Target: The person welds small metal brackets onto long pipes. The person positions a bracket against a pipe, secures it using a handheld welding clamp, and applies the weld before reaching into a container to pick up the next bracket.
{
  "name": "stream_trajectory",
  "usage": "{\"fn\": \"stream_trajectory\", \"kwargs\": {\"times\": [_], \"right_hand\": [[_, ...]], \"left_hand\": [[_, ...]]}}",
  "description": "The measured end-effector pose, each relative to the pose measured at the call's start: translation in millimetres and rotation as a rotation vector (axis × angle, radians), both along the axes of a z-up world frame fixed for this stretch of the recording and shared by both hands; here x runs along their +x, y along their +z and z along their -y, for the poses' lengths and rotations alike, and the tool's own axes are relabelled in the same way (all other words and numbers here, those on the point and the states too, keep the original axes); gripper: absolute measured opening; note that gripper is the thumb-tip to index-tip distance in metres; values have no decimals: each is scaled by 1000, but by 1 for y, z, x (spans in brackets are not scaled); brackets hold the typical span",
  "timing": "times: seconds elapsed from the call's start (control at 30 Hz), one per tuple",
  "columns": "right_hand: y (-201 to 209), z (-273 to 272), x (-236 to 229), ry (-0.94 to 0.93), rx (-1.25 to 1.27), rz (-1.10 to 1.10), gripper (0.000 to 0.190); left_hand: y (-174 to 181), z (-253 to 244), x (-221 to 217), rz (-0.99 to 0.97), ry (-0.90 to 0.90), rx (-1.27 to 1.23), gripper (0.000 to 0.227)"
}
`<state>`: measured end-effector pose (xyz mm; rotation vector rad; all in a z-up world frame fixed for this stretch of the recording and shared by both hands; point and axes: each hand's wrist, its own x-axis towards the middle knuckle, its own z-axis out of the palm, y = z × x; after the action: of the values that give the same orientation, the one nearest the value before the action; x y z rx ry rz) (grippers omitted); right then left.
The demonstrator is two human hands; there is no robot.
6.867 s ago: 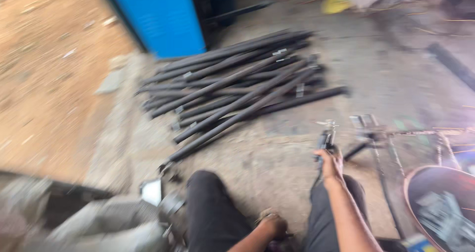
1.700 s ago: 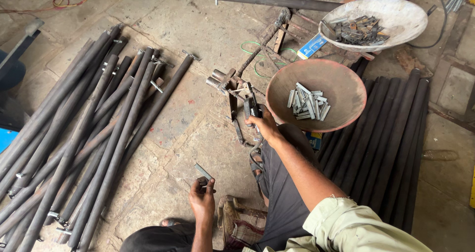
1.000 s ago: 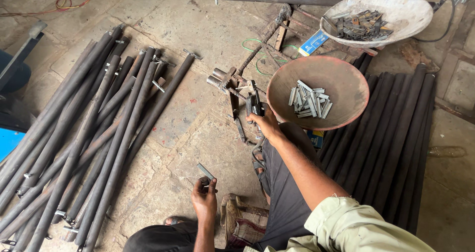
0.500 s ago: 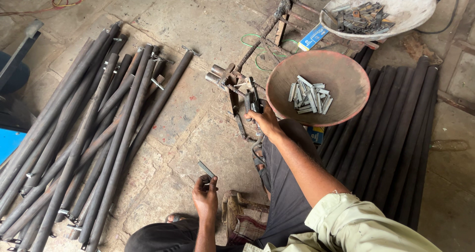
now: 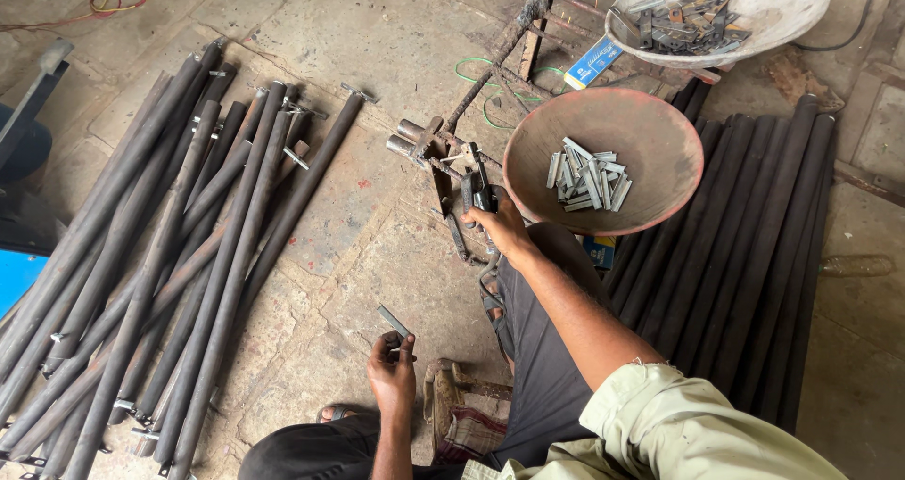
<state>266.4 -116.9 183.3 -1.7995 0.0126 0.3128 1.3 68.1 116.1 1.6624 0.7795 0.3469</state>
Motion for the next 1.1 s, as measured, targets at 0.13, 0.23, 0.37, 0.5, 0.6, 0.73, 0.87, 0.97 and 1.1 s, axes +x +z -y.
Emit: {"fn": "stream_trajectory", "kwargs": {"times": [0.13,0.23,0.37,0.5,0.6,0.73,0.87,0.97,1.1], "right_hand": [[-16,1,-2,99,126,-112,42],[-18,4,-2,4,23,-39,41],[-16,3,-2,112,34,-115,40],[-16,2,-2,111,65,-110,38],[-14,1,-1,62,6,-58,38],[-14,2,2,54,3,-3,40],[-18,1,3,76,11,-122,51],[-13,0,5,-15,-63,-11,66],[-4,-2,1,3,-34,-20,66]], "left_hand": [[5,1,0,-60,-1,64,28],[6,0,-2,-125,-8,105,28],[2,0,-1,-32,2,43,28],[0,1,-2,-38,7,58,27],[1,-1,-2,-77,-17,71,27],[-2,-2,-2,-80,-36,123,27],[-6,-4,-3,-84,-39,145,28],[-6,-2,-1,-100,-19,29,28],[0,-1,-1,-88,-6,4,28]]}}
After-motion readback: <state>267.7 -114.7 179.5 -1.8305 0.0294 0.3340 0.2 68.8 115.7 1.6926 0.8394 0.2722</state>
